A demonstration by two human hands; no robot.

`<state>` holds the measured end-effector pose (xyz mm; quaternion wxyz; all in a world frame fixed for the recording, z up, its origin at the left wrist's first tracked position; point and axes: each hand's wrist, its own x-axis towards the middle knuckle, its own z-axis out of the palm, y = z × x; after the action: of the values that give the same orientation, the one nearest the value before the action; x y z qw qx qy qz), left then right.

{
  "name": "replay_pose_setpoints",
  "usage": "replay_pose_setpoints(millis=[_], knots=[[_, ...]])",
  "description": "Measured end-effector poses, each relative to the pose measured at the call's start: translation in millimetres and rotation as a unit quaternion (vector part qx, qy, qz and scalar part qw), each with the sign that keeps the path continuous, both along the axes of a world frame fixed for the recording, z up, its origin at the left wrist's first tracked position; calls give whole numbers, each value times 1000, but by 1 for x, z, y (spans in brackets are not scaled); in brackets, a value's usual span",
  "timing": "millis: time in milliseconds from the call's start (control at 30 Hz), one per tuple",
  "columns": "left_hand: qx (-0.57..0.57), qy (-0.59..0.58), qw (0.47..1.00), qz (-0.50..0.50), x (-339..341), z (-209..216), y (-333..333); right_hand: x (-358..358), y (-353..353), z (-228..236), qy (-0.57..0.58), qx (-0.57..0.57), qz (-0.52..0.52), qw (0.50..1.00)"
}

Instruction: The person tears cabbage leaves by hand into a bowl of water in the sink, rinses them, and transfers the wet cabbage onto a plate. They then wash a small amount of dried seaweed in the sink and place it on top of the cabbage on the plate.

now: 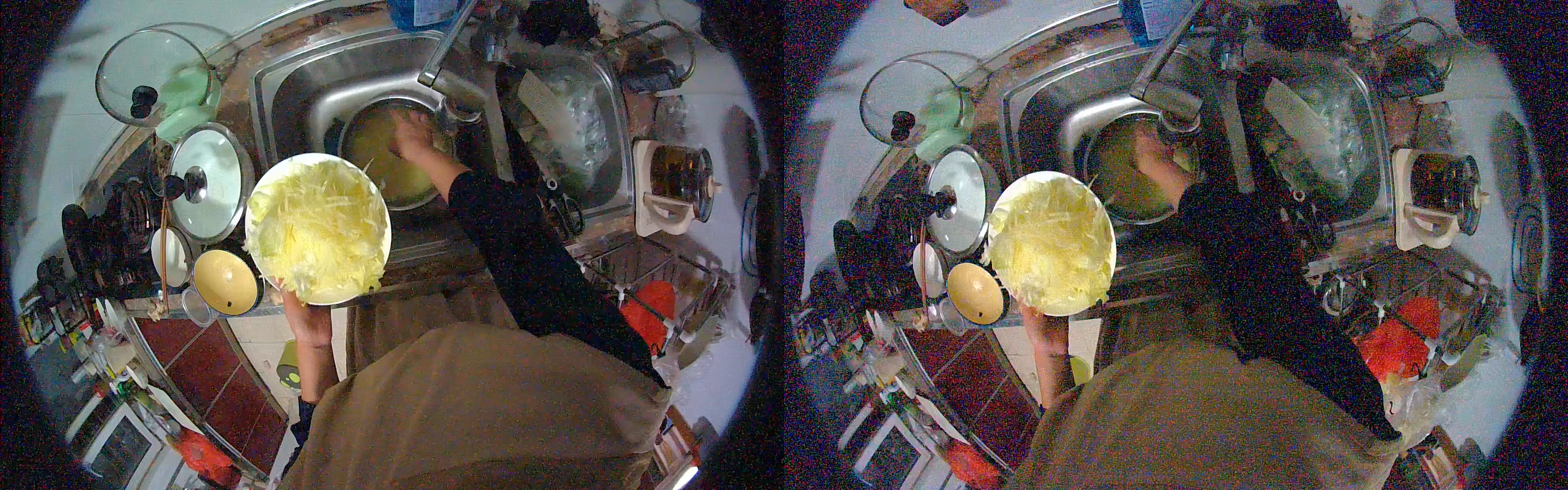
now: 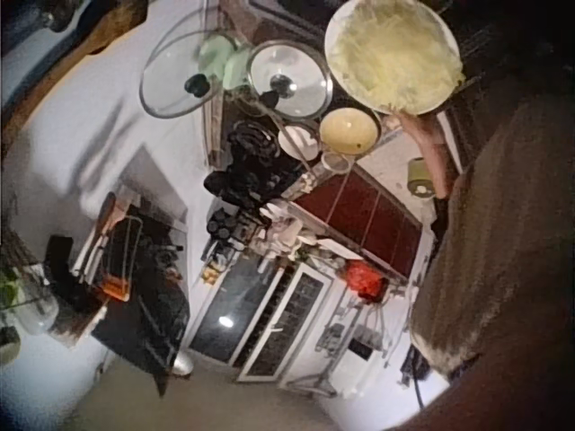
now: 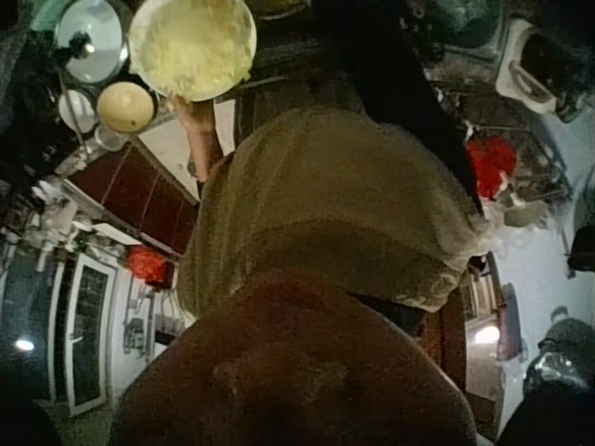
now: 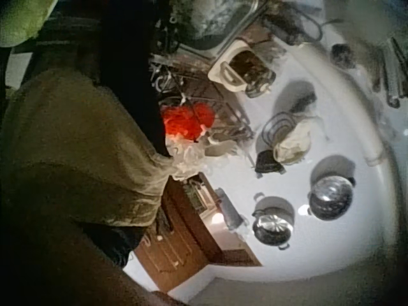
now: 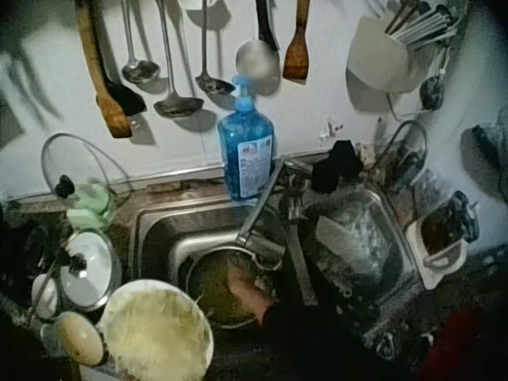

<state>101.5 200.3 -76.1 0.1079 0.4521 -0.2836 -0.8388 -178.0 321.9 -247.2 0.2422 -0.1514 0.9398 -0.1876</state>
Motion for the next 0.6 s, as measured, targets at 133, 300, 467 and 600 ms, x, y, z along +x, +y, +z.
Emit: replay_pose_setpoints(millis=[133, 300, 467, 600], knots=[[17, 0, 1000, 17, 21, -10, -5, 7, -21, -18, 60, 19, 116, 991], [26, 9, 999, 40, 32, -10, -2, 42, -22, -26, 144, 18, 274, 951], [13, -14, 999, 47, 26, 2, -2, 51, 0, -55, 151, 21, 283, 947], [27, -12, 998, 56, 30, -6, -9, 35, 18, -84, 86, 70, 173, 979]])
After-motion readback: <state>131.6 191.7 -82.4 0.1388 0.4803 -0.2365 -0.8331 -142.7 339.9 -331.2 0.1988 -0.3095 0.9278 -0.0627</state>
